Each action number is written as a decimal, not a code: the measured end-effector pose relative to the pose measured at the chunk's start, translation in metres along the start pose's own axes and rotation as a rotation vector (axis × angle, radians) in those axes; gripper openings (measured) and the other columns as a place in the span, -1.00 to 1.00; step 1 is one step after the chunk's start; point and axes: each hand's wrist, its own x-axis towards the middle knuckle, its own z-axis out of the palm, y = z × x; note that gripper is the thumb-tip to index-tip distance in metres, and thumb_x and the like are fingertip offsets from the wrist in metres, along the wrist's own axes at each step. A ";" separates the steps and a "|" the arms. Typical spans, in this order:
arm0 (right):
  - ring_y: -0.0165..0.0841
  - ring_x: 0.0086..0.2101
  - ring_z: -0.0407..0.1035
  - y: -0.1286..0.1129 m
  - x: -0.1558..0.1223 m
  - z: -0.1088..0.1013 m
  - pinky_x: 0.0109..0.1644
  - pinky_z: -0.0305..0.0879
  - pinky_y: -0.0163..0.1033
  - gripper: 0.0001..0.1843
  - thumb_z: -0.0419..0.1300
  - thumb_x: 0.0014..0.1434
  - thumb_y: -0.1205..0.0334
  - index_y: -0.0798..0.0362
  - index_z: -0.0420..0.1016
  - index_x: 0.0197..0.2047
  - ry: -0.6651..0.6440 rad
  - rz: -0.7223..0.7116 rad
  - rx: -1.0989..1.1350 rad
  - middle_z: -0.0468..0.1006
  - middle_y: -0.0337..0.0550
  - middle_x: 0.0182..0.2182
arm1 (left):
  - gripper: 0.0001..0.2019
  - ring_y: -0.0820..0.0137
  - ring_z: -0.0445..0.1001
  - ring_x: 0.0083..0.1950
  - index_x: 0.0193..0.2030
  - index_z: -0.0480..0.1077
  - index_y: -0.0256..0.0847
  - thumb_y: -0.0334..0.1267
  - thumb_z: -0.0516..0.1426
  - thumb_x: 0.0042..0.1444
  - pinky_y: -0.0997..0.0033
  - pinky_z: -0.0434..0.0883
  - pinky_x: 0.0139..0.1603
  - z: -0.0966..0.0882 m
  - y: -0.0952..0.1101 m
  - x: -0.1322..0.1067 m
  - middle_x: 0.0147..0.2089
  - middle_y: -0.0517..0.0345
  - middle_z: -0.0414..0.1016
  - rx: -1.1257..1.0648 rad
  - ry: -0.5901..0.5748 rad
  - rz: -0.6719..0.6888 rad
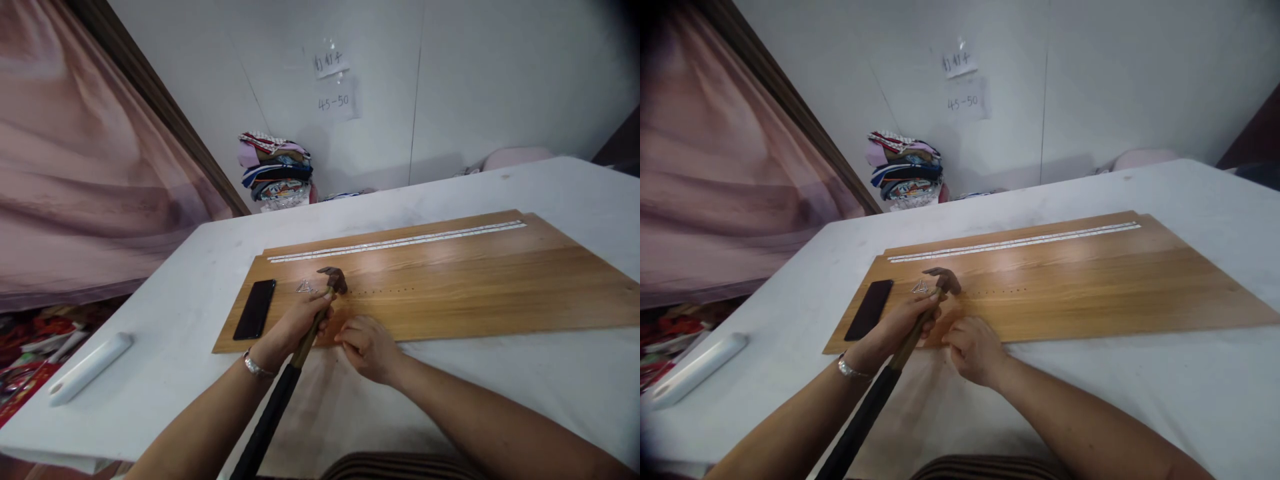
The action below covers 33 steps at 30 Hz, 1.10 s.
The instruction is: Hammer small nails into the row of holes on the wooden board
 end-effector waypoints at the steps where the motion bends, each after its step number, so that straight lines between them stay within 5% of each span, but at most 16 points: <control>1: -0.29 -0.30 0.38 0.000 0.000 0.000 -0.22 0.25 -0.19 -0.77 0.10 0.08 0.47 0.03 0.54 -0.29 -0.002 -0.001 0.002 0.54 -0.15 -0.38 | -0.68 0.61 0.22 -0.65 -0.23 0.32 -0.24 -0.02 0.17 0.04 0.60 0.13 -0.68 0.000 0.000 0.000 -0.50 0.28 0.32 0.002 0.000 0.000; 33: -0.29 -0.32 0.37 -0.001 0.000 0.000 -0.25 0.25 -0.20 -0.78 0.10 0.08 0.47 0.05 0.54 -0.31 -0.006 -0.011 -0.020 0.54 -0.14 -0.39 | -0.65 0.62 0.21 -0.64 -0.18 0.32 -0.24 0.00 0.17 0.03 0.61 0.14 -0.68 0.001 0.002 -0.001 -0.47 0.28 0.30 -0.002 0.002 0.008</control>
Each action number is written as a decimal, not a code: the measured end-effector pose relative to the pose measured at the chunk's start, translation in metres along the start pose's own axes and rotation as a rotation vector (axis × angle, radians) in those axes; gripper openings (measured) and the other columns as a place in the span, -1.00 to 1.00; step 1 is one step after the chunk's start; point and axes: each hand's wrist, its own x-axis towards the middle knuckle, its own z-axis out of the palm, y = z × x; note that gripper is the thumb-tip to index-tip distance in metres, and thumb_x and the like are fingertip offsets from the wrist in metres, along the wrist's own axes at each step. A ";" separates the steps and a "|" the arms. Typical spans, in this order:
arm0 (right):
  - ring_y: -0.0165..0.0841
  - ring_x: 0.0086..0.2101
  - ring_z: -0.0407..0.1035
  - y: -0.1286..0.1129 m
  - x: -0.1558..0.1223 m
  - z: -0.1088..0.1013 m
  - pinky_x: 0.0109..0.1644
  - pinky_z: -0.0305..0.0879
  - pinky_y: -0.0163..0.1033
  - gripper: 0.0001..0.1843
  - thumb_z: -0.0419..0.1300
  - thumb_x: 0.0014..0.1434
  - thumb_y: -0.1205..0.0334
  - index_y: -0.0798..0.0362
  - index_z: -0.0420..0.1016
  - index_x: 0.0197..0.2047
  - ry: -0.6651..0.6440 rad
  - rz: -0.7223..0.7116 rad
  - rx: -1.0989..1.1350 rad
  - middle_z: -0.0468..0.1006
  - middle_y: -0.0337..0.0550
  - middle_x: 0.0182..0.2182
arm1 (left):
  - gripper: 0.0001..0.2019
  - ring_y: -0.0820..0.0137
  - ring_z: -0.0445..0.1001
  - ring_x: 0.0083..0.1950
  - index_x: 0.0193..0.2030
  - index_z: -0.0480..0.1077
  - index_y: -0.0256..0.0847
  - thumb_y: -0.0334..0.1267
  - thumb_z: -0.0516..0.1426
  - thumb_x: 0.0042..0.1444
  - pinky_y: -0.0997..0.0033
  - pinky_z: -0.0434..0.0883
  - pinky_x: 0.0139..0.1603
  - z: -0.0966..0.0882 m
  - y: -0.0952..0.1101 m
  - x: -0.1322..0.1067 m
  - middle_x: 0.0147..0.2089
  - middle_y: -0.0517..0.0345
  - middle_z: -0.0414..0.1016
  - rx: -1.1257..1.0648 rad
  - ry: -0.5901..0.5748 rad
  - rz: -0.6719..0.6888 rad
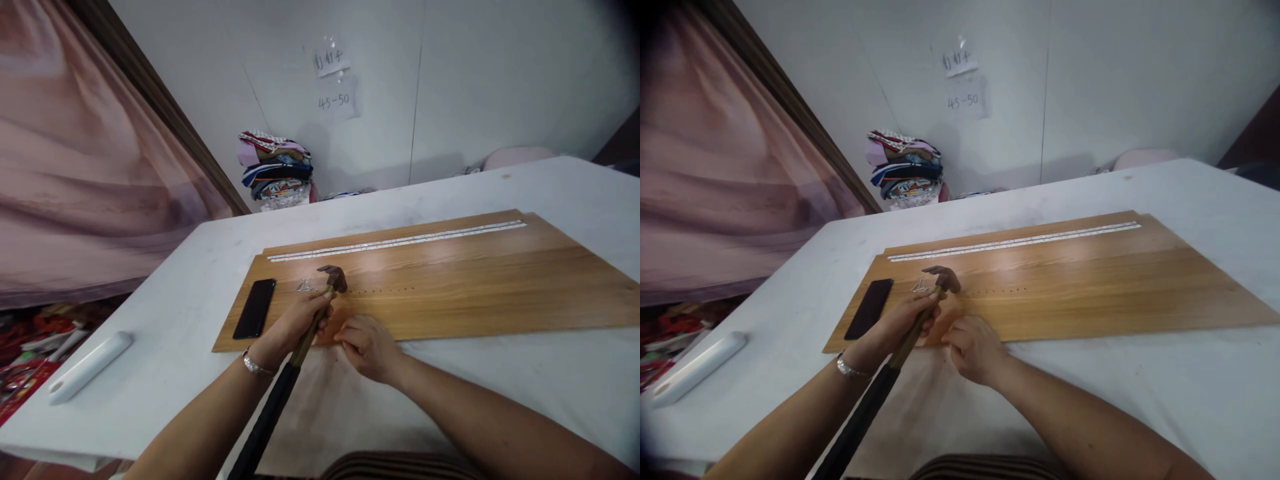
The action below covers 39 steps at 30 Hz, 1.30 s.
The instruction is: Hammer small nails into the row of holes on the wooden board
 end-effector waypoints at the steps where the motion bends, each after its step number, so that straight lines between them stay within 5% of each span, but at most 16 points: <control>1: -0.29 -0.32 0.38 0.000 0.000 0.000 -0.25 0.25 -0.20 -0.78 0.10 0.08 0.47 0.05 0.54 -0.31 0.003 -0.001 0.003 0.55 -0.14 -0.39 | -0.66 0.62 0.21 -0.64 -0.20 0.32 -0.23 0.00 0.17 0.04 0.61 0.15 -0.68 0.000 -0.001 0.001 -0.47 0.28 0.30 0.002 -0.003 -0.001; 39: -0.28 -0.31 0.38 -0.001 0.000 0.000 -0.25 0.26 -0.19 -0.78 0.10 0.08 0.47 0.05 0.54 -0.31 0.006 0.008 0.002 0.54 -0.14 -0.39 | -0.68 0.62 0.21 -0.65 -0.22 0.32 -0.25 -0.04 0.18 0.03 0.61 0.14 -0.68 0.004 0.003 0.000 -0.50 0.28 0.30 -0.020 0.015 -0.005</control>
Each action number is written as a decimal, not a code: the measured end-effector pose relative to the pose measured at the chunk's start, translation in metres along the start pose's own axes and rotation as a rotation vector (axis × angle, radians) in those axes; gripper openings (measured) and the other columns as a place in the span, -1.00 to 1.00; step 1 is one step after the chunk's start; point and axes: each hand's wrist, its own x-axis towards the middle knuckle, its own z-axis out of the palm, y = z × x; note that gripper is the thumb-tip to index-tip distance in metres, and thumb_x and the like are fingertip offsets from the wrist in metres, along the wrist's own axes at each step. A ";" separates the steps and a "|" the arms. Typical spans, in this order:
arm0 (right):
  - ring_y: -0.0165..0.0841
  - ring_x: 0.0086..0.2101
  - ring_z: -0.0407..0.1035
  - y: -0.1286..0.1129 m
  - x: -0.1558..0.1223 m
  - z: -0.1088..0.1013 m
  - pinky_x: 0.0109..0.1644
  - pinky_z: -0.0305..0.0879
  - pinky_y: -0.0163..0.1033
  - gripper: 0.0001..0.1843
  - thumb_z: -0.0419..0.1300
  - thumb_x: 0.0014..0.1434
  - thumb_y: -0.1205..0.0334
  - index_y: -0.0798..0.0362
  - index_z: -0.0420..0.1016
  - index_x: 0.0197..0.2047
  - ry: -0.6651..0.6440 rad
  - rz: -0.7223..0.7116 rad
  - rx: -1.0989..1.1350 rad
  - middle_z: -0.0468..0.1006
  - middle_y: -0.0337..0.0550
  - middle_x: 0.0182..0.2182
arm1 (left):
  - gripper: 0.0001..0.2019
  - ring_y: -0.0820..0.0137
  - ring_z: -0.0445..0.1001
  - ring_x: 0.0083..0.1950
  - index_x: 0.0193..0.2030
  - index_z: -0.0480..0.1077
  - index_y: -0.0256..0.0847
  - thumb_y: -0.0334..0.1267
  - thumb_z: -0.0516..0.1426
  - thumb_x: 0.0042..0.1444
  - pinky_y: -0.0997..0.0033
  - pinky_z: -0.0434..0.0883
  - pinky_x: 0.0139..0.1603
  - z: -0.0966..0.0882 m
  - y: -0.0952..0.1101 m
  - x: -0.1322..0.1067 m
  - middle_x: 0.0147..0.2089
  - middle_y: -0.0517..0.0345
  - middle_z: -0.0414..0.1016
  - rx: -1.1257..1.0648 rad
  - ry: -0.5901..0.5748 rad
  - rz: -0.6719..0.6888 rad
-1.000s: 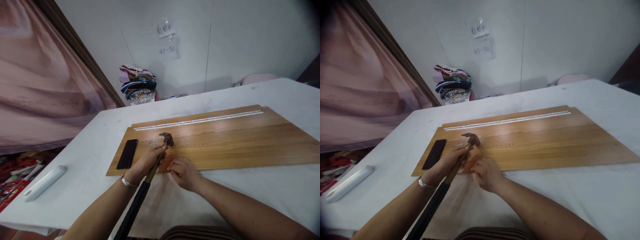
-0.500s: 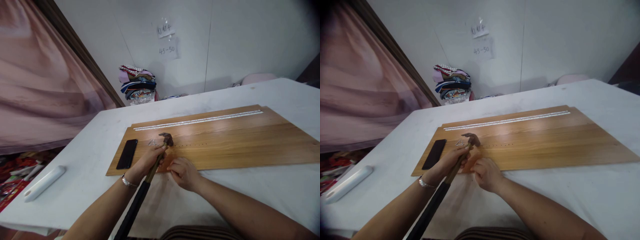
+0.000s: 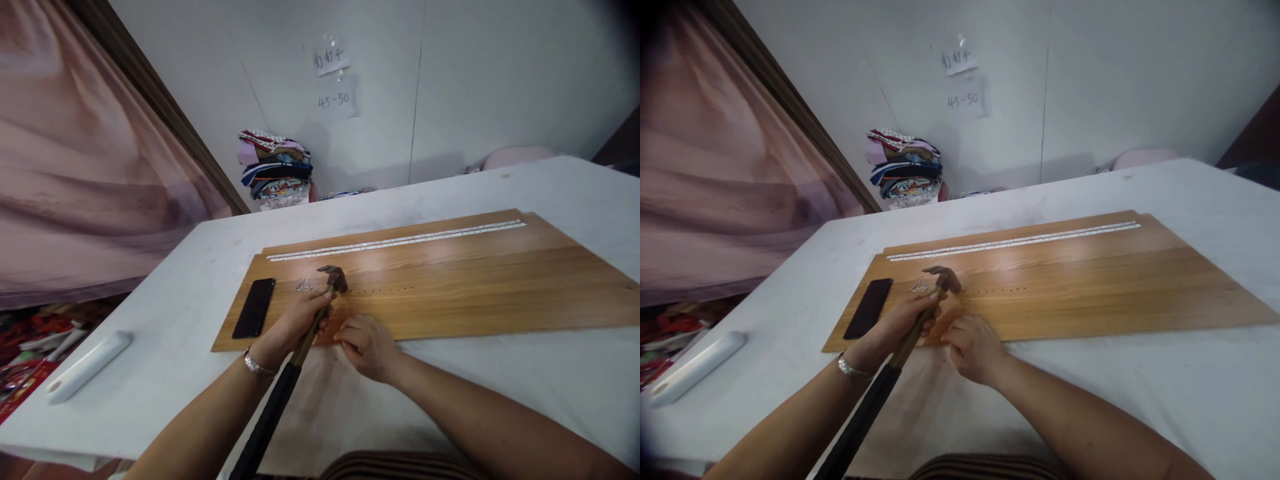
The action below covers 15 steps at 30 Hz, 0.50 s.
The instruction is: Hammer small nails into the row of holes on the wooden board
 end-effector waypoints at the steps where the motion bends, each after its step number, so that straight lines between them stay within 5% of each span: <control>1: -0.28 -0.31 0.38 0.000 0.000 0.000 -0.25 0.26 -0.19 -0.78 0.10 0.08 0.47 0.05 0.53 -0.31 0.000 0.002 0.004 0.54 -0.15 -0.39 | -0.68 0.62 0.21 -0.65 -0.22 0.32 -0.25 -0.05 0.18 0.03 0.61 0.13 -0.68 0.000 0.000 0.000 -0.50 0.28 0.30 0.000 0.001 -0.002; 15: -0.29 -0.31 0.38 0.001 0.000 -0.001 -0.23 0.26 -0.21 -0.78 0.10 0.08 0.46 0.05 0.55 -0.30 -0.009 0.005 -0.001 0.55 -0.14 -0.38 | -0.66 0.63 0.20 -0.64 -0.15 0.33 -0.26 -0.05 0.17 0.04 0.62 0.12 -0.68 -0.002 0.000 -0.001 -0.50 0.28 0.30 -0.014 -0.019 0.007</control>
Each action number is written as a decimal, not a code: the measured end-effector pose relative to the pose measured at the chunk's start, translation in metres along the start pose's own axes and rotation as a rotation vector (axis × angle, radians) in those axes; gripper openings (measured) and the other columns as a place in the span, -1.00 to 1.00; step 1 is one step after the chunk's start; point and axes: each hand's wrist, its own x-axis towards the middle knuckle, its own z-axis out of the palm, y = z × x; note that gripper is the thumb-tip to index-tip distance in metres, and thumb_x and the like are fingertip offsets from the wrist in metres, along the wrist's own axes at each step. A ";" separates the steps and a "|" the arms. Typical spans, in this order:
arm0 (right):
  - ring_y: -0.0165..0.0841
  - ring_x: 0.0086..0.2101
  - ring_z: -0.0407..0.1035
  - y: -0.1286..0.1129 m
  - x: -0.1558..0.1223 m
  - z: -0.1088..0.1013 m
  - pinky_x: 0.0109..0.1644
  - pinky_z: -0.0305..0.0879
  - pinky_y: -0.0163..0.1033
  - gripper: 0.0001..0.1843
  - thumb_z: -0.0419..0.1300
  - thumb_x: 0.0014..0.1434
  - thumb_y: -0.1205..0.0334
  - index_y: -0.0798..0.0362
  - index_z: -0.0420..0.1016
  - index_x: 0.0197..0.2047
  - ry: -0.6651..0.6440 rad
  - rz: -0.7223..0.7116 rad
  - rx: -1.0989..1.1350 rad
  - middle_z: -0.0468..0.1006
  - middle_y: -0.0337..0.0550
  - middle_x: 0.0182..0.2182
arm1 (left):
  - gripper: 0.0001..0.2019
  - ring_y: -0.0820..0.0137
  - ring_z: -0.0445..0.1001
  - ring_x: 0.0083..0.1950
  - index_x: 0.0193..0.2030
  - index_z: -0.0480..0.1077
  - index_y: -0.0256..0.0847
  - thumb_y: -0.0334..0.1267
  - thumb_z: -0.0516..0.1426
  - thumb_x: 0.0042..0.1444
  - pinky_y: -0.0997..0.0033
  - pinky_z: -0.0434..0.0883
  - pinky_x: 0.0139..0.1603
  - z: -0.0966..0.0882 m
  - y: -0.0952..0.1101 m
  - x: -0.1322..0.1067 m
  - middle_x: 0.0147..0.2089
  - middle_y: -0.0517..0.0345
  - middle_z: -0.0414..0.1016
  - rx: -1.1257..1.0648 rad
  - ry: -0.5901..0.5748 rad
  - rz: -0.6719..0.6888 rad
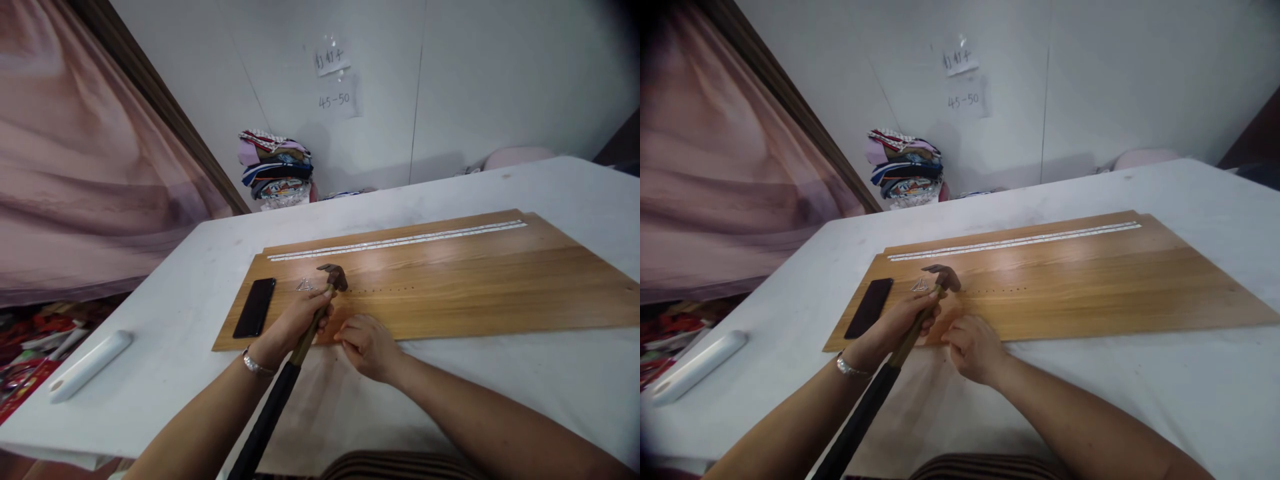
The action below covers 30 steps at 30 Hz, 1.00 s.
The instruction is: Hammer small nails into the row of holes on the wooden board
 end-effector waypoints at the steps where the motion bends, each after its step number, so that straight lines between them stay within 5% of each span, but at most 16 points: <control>1: -0.30 -0.31 0.38 0.000 0.000 0.000 -0.24 0.25 -0.21 -0.78 0.10 0.08 0.46 0.05 0.54 -0.31 0.003 -0.001 0.003 0.55 -0.14 -0.38 | -0.67 0.62 0.21 -0.64 -0.16 0.33 -0.27 -0.05 0.16 0.05 0.62 0.13 -0.68 0.000 -0.001 0.001 -0.50 0.28 0.30 0.008 0.001 -0.002; 30: -0.30 -0.32 0.37 0.001 -0.001 0.002 -0.24 0.25 -0.21 -0.77 0.09 0.08 0.46 0.04 0.54 -0.30 0.011 -0.008 0.002 0.53 -0.14 -0.40 | -0.66 0.63 0.22 -0.63 -0.14 0.33 -0.26 -0.05 0.17 0.05 0.61 0.13 -0.67 -0.001 0.002 -0.001 -0.48 0.27 0.31 -0.001 -0.005 0.023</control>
